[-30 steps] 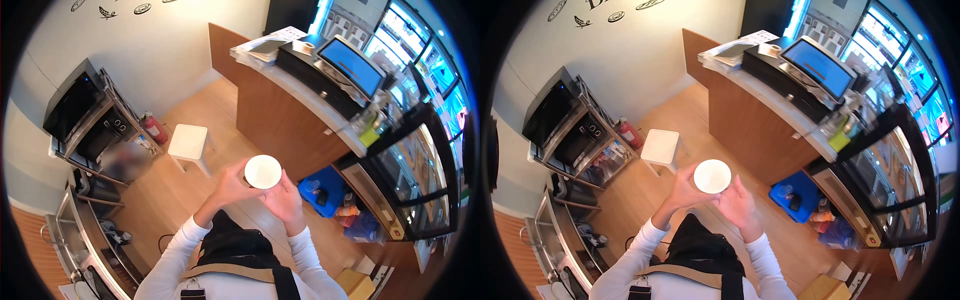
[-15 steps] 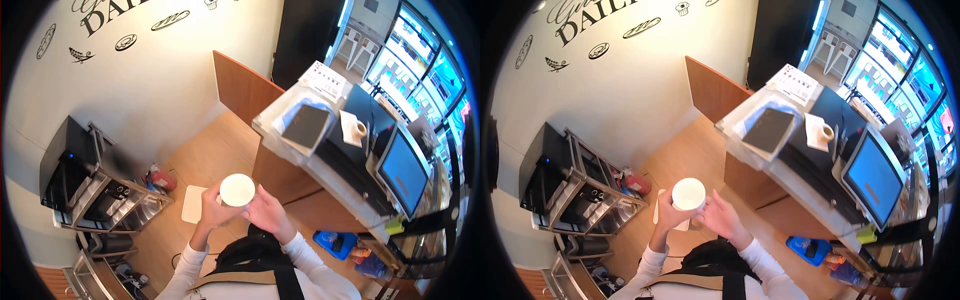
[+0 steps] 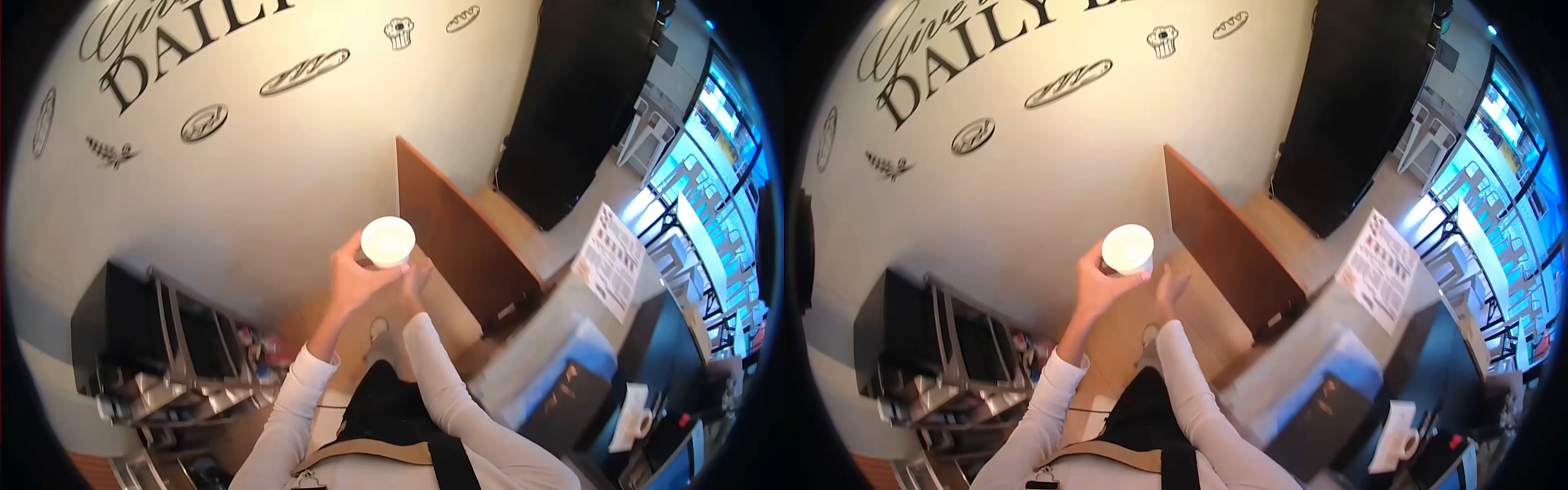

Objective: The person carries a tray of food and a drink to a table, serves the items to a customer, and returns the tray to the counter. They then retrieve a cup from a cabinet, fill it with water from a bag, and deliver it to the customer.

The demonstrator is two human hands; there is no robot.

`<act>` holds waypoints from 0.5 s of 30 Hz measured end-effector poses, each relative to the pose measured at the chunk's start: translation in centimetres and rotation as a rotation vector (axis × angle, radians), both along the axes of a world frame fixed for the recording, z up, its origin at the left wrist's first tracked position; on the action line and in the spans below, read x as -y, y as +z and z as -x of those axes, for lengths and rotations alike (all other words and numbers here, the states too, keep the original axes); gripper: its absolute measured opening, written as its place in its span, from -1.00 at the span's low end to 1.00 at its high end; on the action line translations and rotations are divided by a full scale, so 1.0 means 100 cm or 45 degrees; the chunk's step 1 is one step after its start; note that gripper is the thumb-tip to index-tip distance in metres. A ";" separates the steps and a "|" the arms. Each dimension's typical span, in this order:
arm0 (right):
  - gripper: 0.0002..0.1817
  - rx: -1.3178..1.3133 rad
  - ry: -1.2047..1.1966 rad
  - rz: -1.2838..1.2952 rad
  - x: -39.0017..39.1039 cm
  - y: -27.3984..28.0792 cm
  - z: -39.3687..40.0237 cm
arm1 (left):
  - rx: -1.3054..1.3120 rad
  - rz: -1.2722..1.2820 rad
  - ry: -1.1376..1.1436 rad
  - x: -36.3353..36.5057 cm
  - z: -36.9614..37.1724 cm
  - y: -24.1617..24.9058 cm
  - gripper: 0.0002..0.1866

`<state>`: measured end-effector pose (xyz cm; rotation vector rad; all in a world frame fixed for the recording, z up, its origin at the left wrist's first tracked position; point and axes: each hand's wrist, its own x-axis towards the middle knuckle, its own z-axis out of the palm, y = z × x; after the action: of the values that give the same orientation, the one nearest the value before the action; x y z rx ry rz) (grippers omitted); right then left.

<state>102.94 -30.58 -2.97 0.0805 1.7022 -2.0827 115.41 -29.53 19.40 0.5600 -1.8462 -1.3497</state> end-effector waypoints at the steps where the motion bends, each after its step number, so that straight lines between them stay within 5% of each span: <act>1: -0.40 -0.254 -0.001 -0.197 0.015 0.008 0.026 | -0.004 0.029 -0.025 0.028 0.019 0.004 -0.45; 5: -0.36 -1.221 -0.134 -0.652 0.061 0.028 0.134 | -0.008 0.142 -0.102 0.126 0.088 0.004 -0.41; 7: -0.35 -1.394 -0.009 -1.027 0.072 0.042 0.179 | 0.006 0.200 -0.137 0.173 0.124 0.005 -0.42; 9: -0.37 -1.488 0.213 -1.482 0.080 0.040 0.212 | 0.036 0.186 -0.184 0.209 0.158 0.006 -0.42; 12: -0.43 -1.114 0.506 -1.588 0.090 0.023 0.267 | -0.023 0.095 -0.314 0.260 0.221 0.005 -0.42; 15: -0.52 -1.387 0.483 -1.606 0.110 0.034 0.281 | -0.024 0.025 -0.402 0.298 0.289 -0.011 -0.43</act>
<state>74.81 -41.59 0.40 -1.0396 3.0202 -0.4146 86.51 -59.34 18.30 0.2499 -1.9896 -1.5307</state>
